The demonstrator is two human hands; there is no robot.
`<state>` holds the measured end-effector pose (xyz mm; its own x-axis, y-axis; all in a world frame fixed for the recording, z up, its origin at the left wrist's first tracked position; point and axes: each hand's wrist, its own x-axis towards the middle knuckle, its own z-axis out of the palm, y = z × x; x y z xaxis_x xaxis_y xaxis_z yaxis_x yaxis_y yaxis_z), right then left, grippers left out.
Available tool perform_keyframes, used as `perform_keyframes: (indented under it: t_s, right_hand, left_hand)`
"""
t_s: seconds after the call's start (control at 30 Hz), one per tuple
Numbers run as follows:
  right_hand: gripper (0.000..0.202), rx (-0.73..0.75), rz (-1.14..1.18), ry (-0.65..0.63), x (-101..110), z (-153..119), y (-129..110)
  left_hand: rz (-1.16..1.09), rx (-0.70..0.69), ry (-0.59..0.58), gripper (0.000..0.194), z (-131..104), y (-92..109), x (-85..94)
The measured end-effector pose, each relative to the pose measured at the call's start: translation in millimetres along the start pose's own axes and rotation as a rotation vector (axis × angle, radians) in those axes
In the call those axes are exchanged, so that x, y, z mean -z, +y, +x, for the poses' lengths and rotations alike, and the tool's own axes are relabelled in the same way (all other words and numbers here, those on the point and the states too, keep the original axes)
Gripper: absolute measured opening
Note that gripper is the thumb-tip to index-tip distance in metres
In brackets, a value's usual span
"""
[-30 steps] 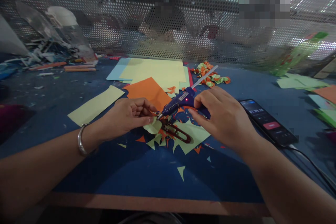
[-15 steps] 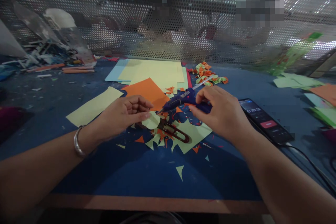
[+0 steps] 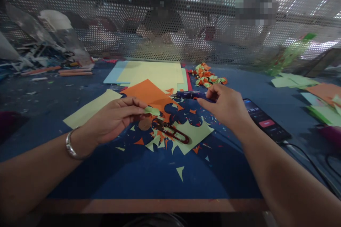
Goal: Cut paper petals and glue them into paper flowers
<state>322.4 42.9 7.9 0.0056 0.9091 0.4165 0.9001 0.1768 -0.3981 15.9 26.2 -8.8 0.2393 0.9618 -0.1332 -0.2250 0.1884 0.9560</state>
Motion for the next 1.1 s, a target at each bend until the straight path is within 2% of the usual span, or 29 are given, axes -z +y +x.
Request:
perform_keyframes:
  t_s: [0.3, 0.5, 0.6, 0.7, 0.83, 0.93, 1.1]
  right_hand:
    - [0.028, 0.005, -0.1, -0.095, -11.8, 2.4, 9.3]
    - [0.032, 0.084, -0.199, -0.185, -11.1, -2.1, 8.9]
    - [0.03, 0.191, -0.284, -0.106, -7.8, -7.2, 0.4]
    - [0.025, 0.277, -0.181, 0.0, -4.7, -15.6, -18.6]
    - [0.021, 0.346, 0.161, -0.157, -5.7, -30.9, -49.1]
    - [0.022, 0.388, 0.231, -0.222, -10.3, -39.8, -63.4]
    - [0.013, 0.449, 0.25, -0.225, -15.5, -44.4, -70.7]
  left_hand:
    - [-0.052, 0.077, 0.03, 0.02, -3.9, 1.7, -2.9]
    - [-0.083, 0.106, 0.023, 0.019, -7.5, 3.6, -5.2]
    - [-0.097, 0.103, 0.02, 0.015, -8.0, 2.5, -6.4]
    - [-0.111, 0.105, 0.004, 0.014, -7.8, 0.2, -8.3]
    - [-0.12, 0.111, -0.017, 0.016, -9.1, -3.0, -11.6]
    - [-0.129, 0.104, -0.035, 0.017, -11.0, -5.5, -13.7]
    - [-0.123, 0.109, -0.027, 0.019, -12.0, -9.8, -16.3]
